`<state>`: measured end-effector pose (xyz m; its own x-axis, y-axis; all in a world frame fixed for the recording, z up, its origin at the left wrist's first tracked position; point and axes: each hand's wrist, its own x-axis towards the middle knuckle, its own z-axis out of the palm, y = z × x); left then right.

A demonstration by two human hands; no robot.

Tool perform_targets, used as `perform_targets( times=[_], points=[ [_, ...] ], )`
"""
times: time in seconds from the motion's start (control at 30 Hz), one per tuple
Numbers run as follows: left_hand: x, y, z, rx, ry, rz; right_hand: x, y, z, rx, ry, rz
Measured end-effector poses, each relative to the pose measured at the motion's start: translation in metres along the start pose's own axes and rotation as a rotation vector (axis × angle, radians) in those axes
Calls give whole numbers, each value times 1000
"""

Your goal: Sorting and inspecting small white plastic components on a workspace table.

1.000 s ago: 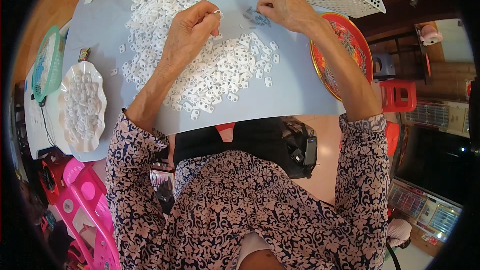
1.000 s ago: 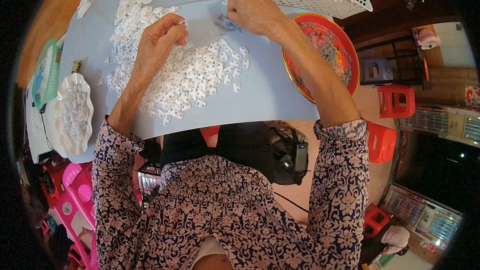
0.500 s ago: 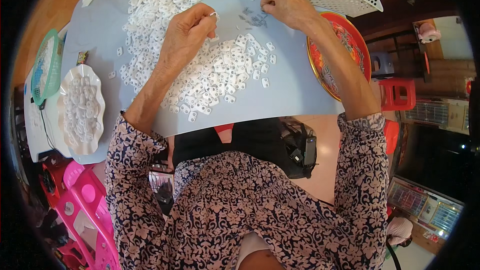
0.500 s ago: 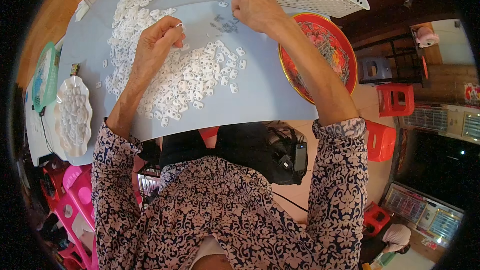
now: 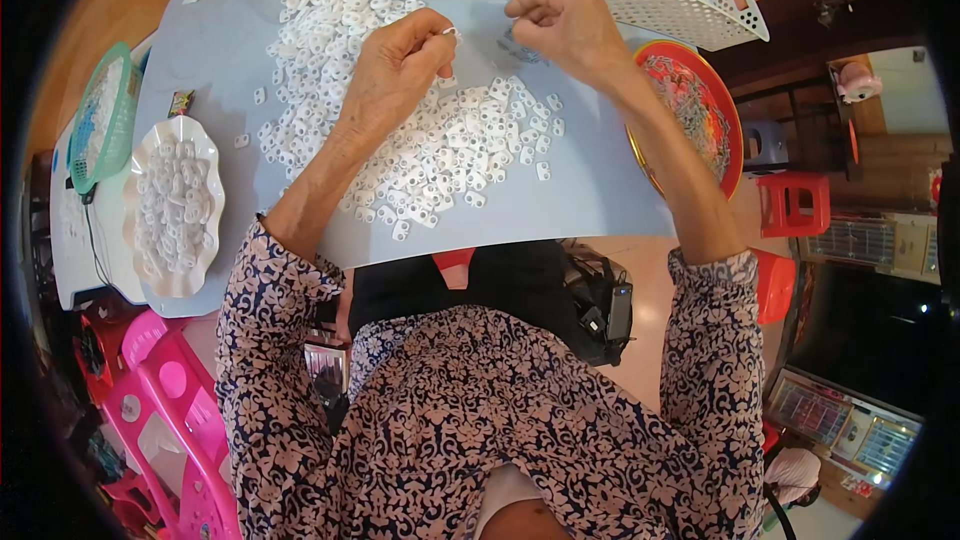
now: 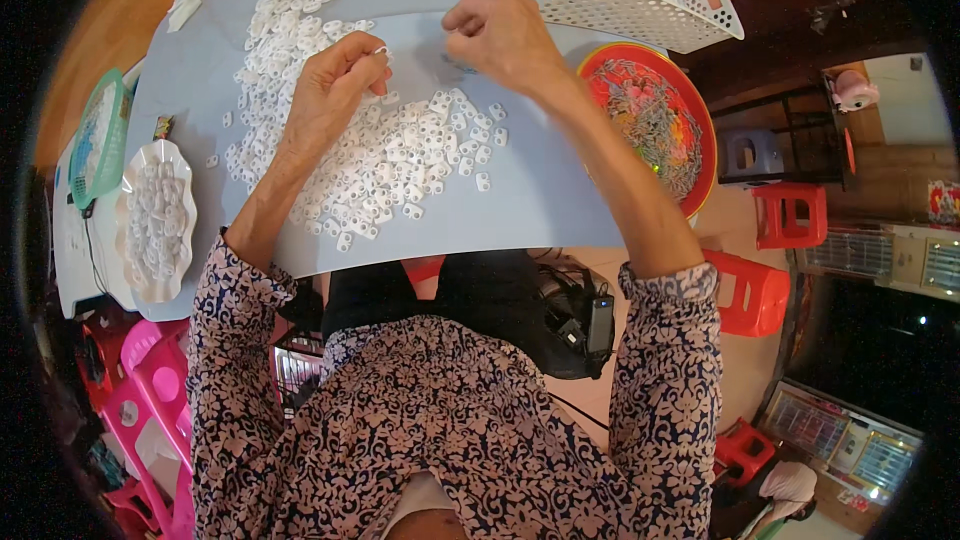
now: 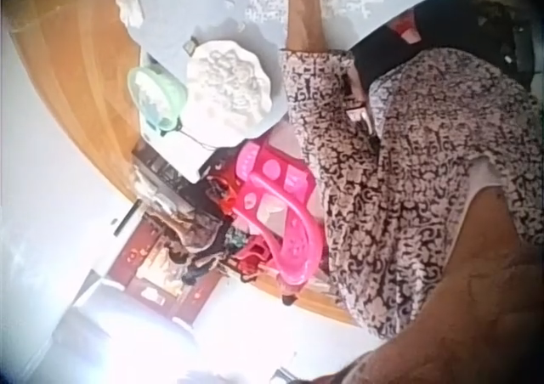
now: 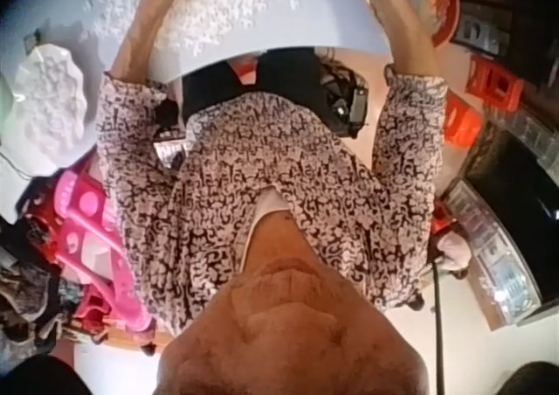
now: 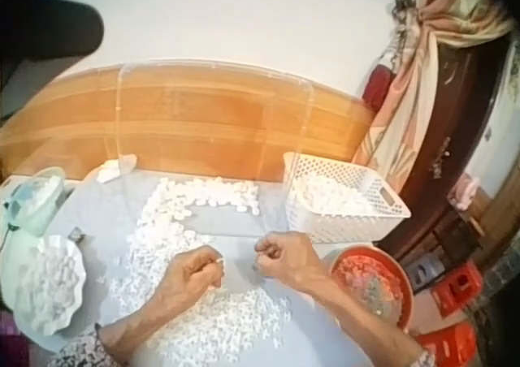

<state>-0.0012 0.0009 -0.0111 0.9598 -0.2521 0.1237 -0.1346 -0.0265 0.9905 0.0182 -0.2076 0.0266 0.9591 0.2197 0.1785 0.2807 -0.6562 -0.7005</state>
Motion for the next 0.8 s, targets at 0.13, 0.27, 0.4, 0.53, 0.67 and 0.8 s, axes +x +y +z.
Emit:
perform_targets(
  times=[0.13,0.27,0.4,0.53,0.67,0.8],
  points=[
    [3,-1,1,-3,-11,10,-13,-4,22,502,-42,127],
    [3,0,1,-8,-6,9,-16,-6,37,693,-15,52],
    [5,-3,2,-16,-21,14,-19,-8,47,762,61,21],
    [1,1,0,4,-22,39,-20,-10,51,741,91,22],
    [1,3,-2,54,-104,-7,-20,-8,52,776,114,14],
    [1,4,-2,83,-105,-9,-20,-5,52,773,106,-1]
  ],
)
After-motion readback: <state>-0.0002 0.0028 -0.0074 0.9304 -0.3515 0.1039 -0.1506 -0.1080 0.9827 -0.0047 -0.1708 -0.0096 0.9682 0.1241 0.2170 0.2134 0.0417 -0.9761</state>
